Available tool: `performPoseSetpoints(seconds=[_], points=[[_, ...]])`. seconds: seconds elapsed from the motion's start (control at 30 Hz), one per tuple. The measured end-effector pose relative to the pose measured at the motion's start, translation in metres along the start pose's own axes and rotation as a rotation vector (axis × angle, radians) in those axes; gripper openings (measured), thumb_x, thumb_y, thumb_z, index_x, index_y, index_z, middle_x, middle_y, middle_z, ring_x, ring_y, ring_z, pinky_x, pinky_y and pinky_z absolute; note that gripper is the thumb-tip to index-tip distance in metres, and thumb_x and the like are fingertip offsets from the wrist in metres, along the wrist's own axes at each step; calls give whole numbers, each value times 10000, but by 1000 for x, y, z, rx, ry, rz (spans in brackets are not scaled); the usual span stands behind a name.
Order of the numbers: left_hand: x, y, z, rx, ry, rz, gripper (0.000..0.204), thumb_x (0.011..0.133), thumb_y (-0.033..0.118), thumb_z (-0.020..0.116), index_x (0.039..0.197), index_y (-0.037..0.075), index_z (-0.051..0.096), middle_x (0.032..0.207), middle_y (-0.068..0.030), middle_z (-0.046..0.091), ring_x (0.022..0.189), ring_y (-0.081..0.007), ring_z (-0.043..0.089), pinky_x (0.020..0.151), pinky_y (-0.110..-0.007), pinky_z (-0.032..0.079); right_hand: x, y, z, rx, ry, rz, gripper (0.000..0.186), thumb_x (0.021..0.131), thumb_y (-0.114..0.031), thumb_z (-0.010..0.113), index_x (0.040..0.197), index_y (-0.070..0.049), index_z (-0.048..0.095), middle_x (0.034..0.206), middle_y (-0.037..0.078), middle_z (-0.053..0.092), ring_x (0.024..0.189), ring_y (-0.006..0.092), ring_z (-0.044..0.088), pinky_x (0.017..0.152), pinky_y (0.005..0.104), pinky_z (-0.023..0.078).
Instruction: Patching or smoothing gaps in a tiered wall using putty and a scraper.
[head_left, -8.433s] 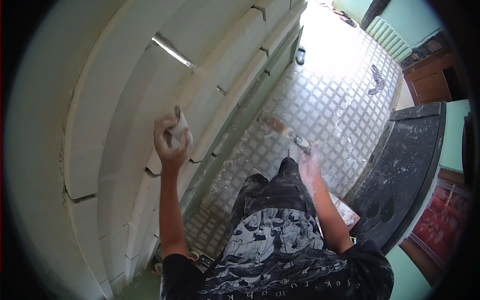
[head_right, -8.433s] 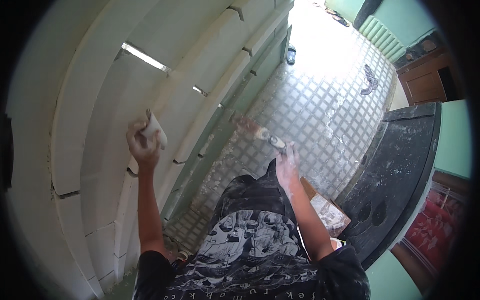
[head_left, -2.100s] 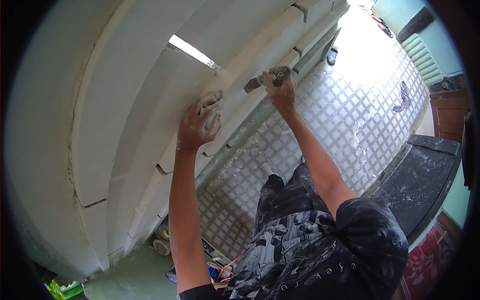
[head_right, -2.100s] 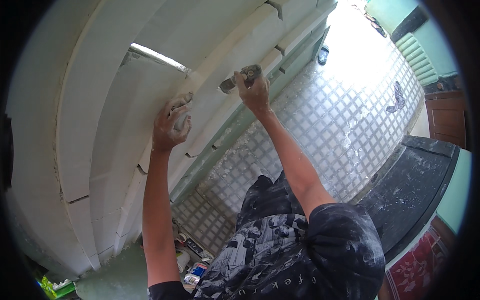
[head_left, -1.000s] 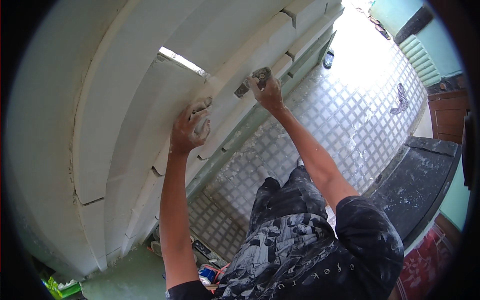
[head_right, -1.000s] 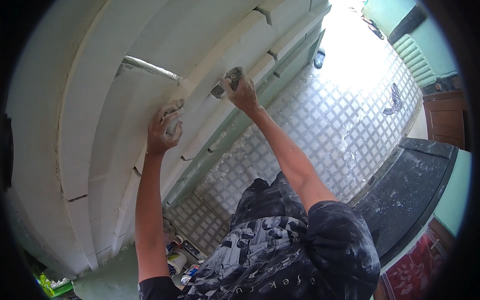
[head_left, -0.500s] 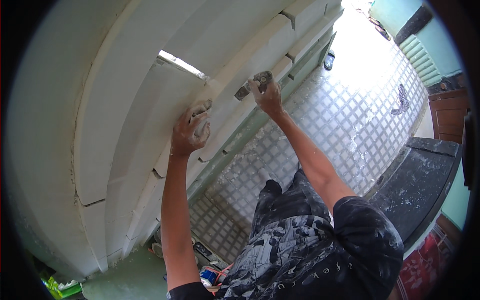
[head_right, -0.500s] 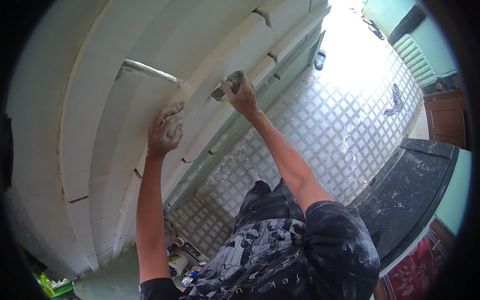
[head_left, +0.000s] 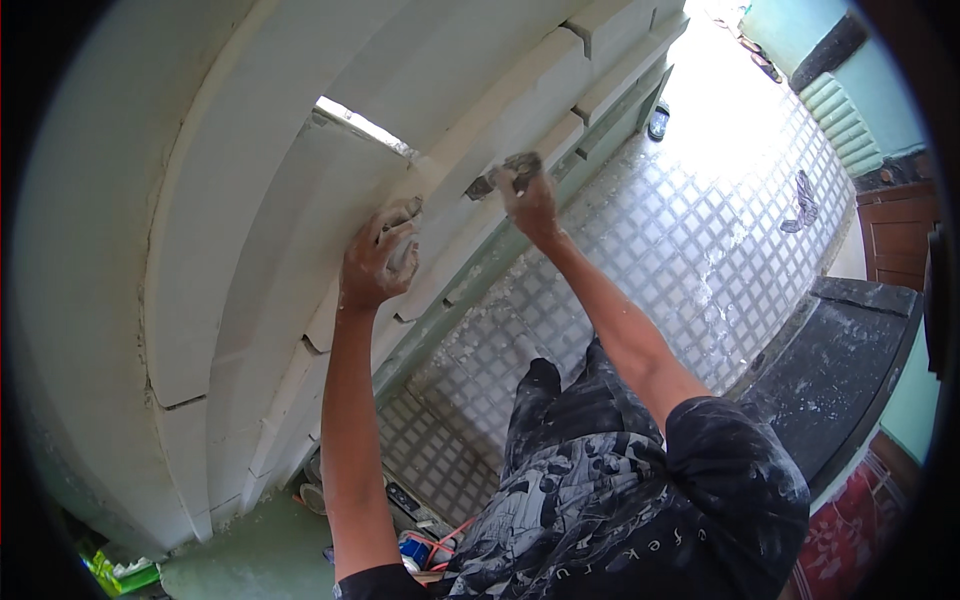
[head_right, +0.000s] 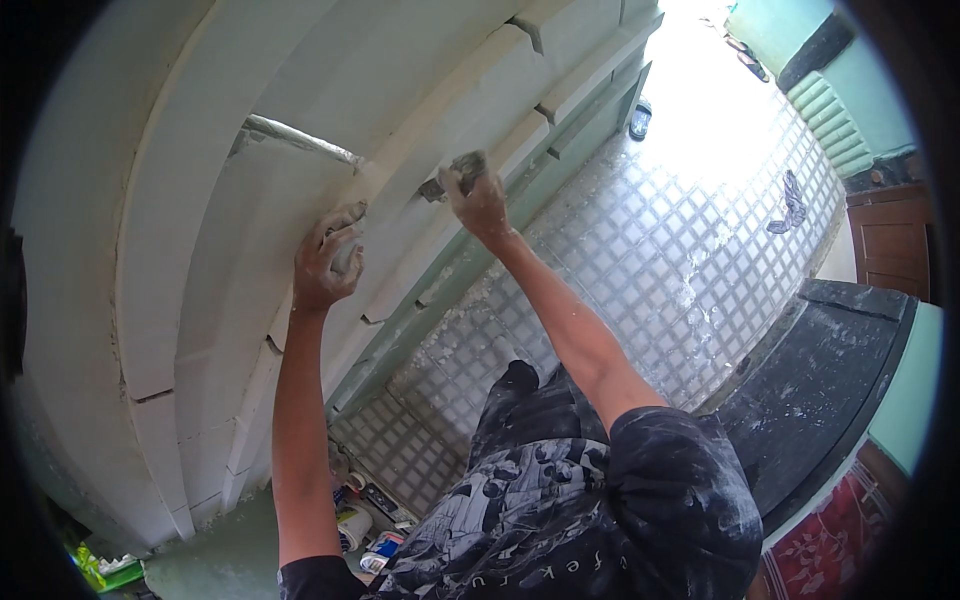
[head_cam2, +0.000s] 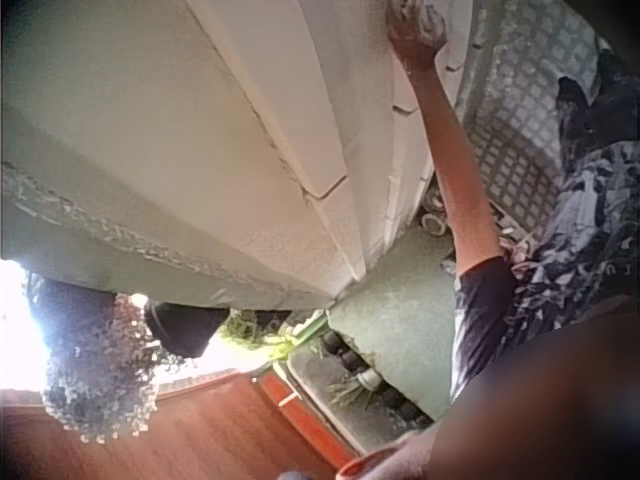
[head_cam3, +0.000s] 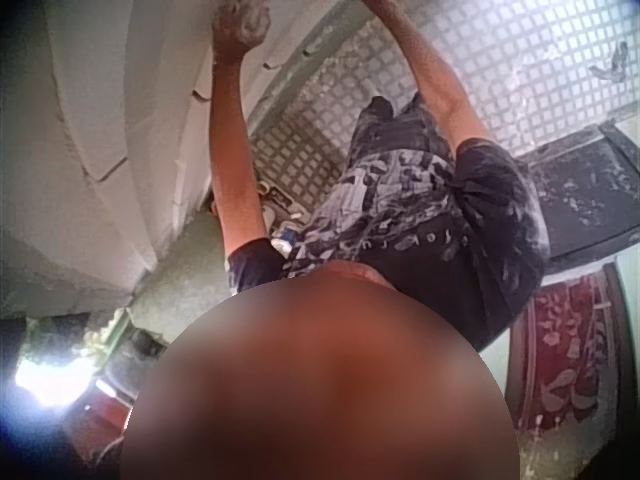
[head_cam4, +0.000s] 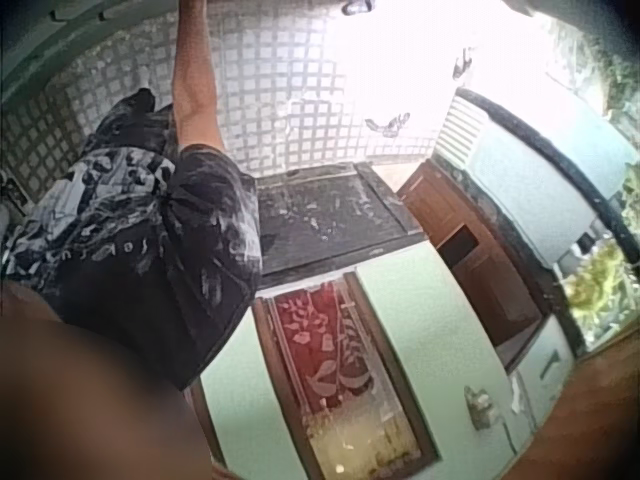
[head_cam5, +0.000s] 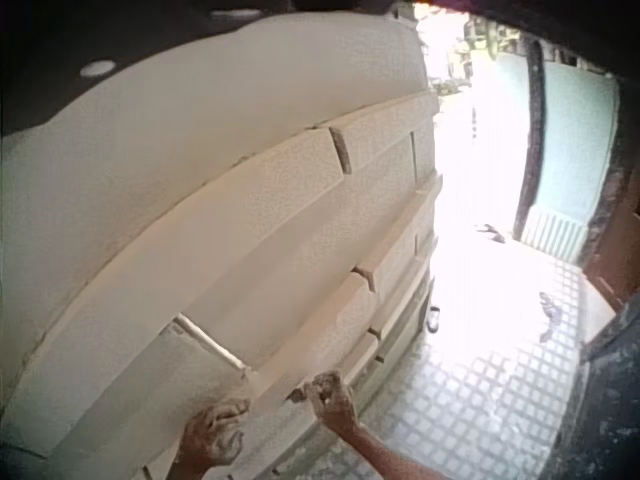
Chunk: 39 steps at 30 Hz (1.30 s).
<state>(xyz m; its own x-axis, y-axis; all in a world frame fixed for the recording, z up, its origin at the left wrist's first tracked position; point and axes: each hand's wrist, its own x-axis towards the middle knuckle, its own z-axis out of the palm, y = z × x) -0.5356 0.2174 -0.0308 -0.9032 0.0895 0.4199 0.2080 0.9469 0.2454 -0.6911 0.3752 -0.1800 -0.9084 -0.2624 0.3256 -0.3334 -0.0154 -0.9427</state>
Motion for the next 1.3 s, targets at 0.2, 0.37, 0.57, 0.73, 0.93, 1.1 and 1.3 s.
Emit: performPoseSetpoints(seconds=[0.2,0.37,0.57,0.73,0.93,1.1,1.3], points=[[-4,3,0,13,13,8,309,710,34,677,1001,107,604,1056,-93,597,939,-319,623,789,-400,524,5,3,1,-109,-39,-67,284,834,-173,716,965,-44,500,759,125,655,706,365,649,654,434,507],[-4,4,-1,-34,-20,-9,297,707,10,673,983,92,600,1059,-126,601,968,-348,623,799,-418,528,-6,3,7,3,-41,-15,245,834,-162,712,932,-40,523,744,137,646,648,355,631,608,413,497],[1,2,1,-2,6,-5,325,695,32,676,1002,107,603,1068,-92,592,952,-319,620,801,-404,525,-8,16,-3,71,61,95,218,837,-153,707,929,-39,545,718,121,635,645,321,643,600,399,499],[-3,1,1,-10,-13,-13,316,696,36,675,995,106,600,1068,-91,591,956,-316,618,807,-399,523,-11,10,4,-2,80,-6,221,840,-165,708,932,-39,550,740,120,632,633,298,647,582,393,499],[-3,5,0,-20,-8,-26,303,701,33,673,986,108,600,1067,-86,591,956,-315,618,810,-400,520,-16,12,0,-4,87,12,229,839,-164,710,931,-32,547,753,129,630,623,309,645,585,394,505],[-4,5,2,-9,-3,-21,309,709,35,676,997,116,597,1060,-84,592,951,-314,620,805,-399,519,-6,19,-13,-69,95,39,231,840,-157,709,927,-22,543,689,119,617,604,305,639,587,393,505],[2,4,4,-22,10,10,328,709,30,677,1014,117,591,1056,-91,591,947,-317,620,793,-402,521,-8,28,-23,-15,190,79,240,839,-161,710,924,-20,535,693,120,634,609,287,646,586,381,503]])
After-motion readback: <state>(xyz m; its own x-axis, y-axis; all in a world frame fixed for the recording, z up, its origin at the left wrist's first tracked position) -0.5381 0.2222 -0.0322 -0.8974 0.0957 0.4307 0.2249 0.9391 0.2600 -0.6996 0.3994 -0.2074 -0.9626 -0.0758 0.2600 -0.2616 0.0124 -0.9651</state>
